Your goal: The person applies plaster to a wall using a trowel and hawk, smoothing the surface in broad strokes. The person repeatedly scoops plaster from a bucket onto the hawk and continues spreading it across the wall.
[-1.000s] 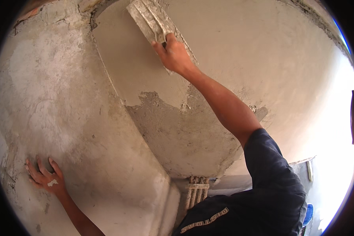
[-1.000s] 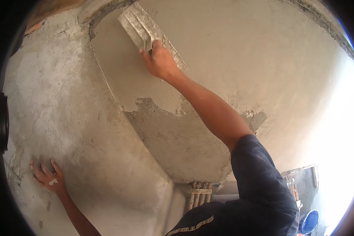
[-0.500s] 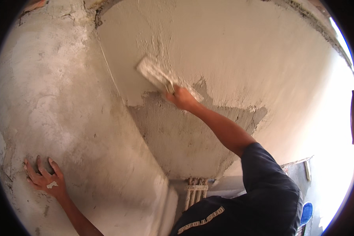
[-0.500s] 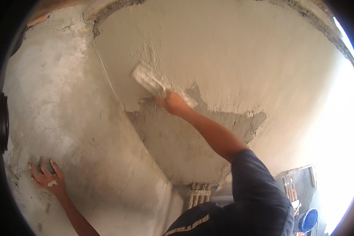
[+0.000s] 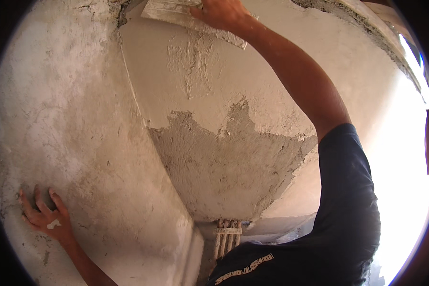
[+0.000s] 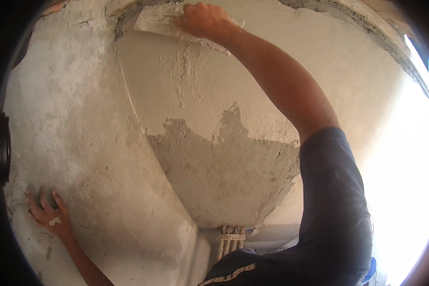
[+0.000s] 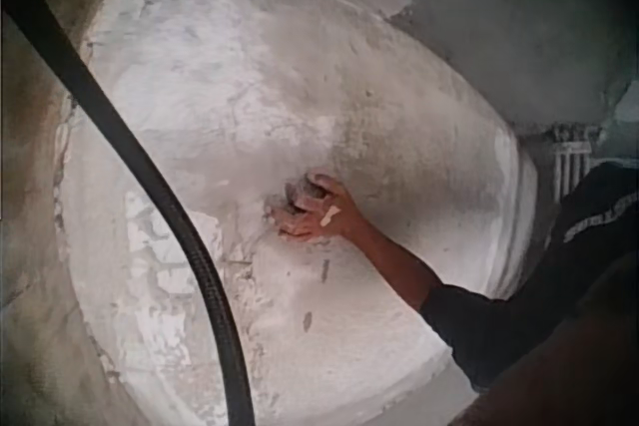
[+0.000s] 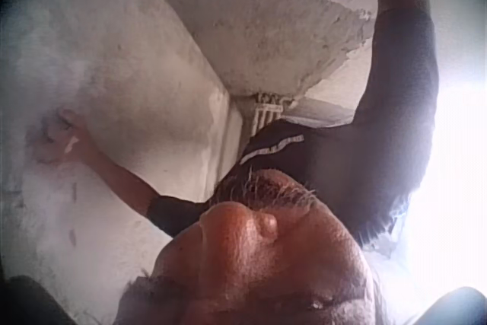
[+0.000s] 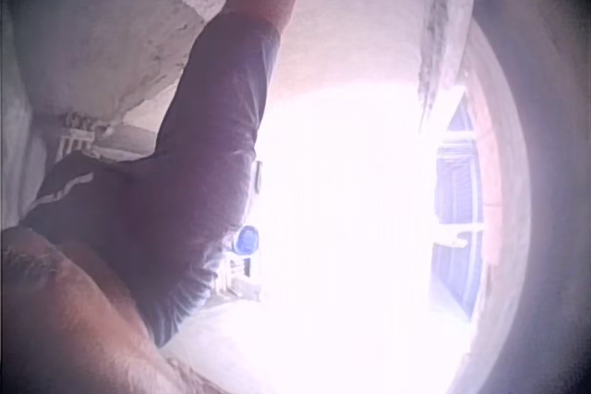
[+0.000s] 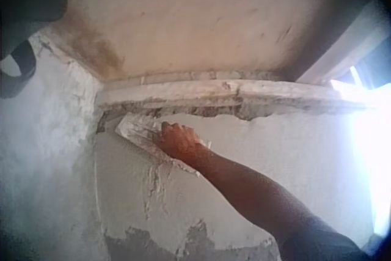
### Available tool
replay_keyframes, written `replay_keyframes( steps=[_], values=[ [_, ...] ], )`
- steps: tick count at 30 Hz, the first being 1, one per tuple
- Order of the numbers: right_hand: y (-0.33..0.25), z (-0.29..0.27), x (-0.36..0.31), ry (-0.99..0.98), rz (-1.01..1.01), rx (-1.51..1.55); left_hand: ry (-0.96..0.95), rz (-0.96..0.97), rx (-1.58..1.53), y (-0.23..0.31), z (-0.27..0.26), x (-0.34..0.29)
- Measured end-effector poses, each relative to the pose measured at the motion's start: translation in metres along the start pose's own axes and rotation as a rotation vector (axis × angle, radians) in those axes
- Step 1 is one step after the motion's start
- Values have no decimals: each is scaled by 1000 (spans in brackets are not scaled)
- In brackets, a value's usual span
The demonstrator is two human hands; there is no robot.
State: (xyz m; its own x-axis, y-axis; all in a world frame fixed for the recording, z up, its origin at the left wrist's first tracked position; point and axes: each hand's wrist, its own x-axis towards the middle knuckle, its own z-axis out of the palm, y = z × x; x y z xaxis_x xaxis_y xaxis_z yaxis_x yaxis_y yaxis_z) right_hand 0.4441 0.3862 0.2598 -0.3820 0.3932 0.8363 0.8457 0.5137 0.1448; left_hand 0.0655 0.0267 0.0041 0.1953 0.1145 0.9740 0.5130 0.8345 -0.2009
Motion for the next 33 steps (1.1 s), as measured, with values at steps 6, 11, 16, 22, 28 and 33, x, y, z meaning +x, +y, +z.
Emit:
replay_keyframes(
  steps=[6, 11, 16, 22, 28, 33],
  values=[
    [-15, 39, -54, -351, -17, -109, -13, 17, 58, -19, 14, -13],
    [-13, 137, -202, -596, -380, -119, 16, 19, -18, -19, 19, -11],
    [-11, 83, -220, -968, -146, -107, -16, -8, 17, -2, 13, -7],
    [27, 7, -62, -144, -73, -274, 7, -23, -37, -4, 4, -1],
    [53, 5, -29, -117, -85, -358, -9, -22, -46, 1, 13, -8],
    [23, 55, -146, -619, -197, -225, -27, 20, -15, -24, 17, -13]
  ],
)
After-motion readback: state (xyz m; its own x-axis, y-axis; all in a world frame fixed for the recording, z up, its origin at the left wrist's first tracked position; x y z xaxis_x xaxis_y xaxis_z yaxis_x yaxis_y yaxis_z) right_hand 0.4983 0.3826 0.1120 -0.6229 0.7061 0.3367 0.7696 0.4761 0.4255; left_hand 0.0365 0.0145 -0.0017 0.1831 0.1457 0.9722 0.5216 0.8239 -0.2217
